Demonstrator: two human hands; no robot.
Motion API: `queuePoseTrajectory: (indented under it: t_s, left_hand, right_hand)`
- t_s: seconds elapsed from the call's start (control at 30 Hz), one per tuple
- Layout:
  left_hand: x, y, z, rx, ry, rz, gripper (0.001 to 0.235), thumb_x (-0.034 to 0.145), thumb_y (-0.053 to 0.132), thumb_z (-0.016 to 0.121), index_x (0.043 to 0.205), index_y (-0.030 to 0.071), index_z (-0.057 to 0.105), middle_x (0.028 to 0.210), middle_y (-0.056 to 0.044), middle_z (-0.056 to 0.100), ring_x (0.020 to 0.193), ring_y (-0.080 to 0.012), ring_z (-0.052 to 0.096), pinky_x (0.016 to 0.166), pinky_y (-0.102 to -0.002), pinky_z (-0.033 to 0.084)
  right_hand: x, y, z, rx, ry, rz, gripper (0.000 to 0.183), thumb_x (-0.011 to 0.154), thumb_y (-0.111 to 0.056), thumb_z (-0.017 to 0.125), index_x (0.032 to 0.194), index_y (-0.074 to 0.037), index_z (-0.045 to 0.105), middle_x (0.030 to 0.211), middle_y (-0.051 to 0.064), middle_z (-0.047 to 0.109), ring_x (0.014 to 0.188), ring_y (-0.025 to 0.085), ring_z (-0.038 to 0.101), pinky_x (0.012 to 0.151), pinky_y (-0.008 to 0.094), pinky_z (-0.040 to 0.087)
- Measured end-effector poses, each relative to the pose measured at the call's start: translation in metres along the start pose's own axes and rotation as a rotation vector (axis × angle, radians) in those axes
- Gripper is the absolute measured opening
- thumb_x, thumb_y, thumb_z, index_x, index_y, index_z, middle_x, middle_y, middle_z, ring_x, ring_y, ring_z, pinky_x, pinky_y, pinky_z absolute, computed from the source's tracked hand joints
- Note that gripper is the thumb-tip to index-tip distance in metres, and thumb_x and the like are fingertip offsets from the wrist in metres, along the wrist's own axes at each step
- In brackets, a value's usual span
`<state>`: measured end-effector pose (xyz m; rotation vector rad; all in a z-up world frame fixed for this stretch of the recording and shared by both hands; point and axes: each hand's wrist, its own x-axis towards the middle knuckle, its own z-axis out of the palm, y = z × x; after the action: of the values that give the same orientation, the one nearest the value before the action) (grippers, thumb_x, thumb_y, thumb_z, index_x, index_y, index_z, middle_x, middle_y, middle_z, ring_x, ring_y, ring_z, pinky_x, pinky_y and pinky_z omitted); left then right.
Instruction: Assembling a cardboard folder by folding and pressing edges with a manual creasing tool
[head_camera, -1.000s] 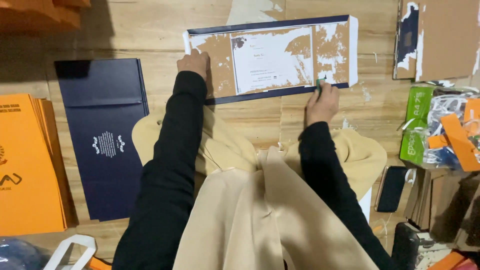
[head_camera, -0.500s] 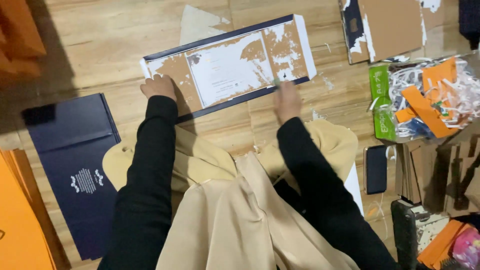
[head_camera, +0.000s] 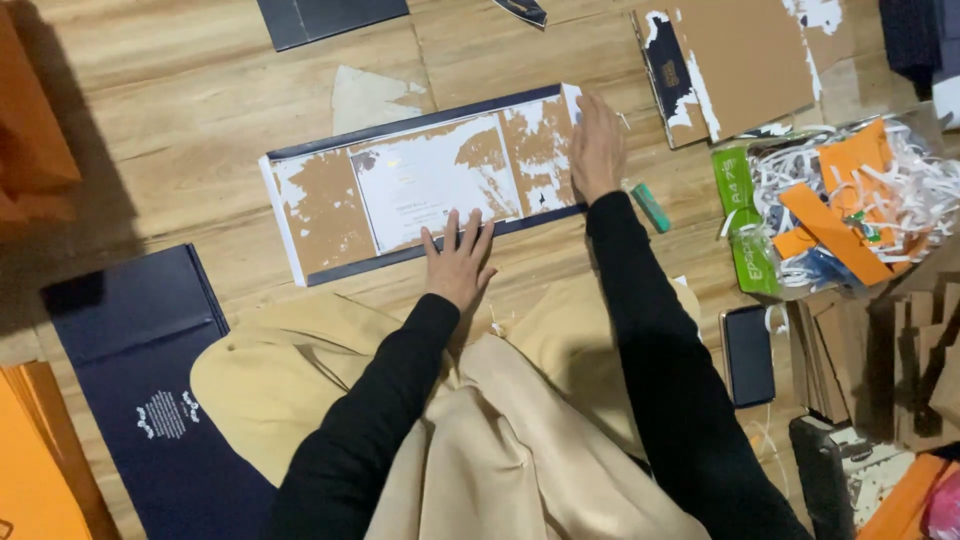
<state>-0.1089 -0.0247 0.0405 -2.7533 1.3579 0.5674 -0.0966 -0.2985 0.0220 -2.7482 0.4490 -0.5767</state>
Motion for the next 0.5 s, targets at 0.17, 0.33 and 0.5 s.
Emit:
queuePoseTrajectory:
  t_s: [0.17, 0.33, 0.5]
  left_hand:
    - [-0.014, -0.043, 0.021, 0.198, 0.086, 0.111, 0.060, 0.086, 0.044, 0.042, 0.138, 0.023, 0.020, 0.144, -0.003, 0.018, 0.131, -0.0325, 0.017, 0.093, -0.065, 0.024]
    - [-0.020, -0.055, 0.029, 0.127, -0.011, 0.092, 0.045, 0.090, 0.033, 0.039, 0.132, 0.021, 0.026, 0.139, -0.002, 0.020, 0.130, -0.0350, 0.015, 0.097, -0.065, 0.022]
    - [-0.035, -0.043, 0.018, 0.162, 0.081, 0.014, 0.053, 0.089, 0.031, 0.036, 0.138, 0.021, 0.019, 0.135, -0.003, 0.026, 0.131, -0.0362, 0.014, 0.098, -0.066, 0.015]
  right_hand:
    - [0.043, -0.017, 0.028, 0.009, -0.269, -0.106, 0.035, 0.095, -0.036, 0.030, 0.109, -0.012, 0.051, 0.101, 0.010, 0.057, 0.096, 0.032, 0.049, 0.078, 0.046, 0.034]
    - [0.040, -0.018, 0.038, 0.010, -0.648, 0.180, 0.029, 0.088, -0.046, 0.051, 0.100, -0.020, 0.052, 0.095, 0.006, 0.064, 0.095, 0.031, 0.059, 0.091, 0.049, 0.028]
    - [0.014, 0.007, 0.055, 0.505, -0.738, 0.341, 0.021, 0.074, -0.018, 0.068, 0.089, -0.007, 0.058, 0.075, 0.004, 0.055, 0.073, 0.023, 0.057, 0.060, 0.035, 0.046]
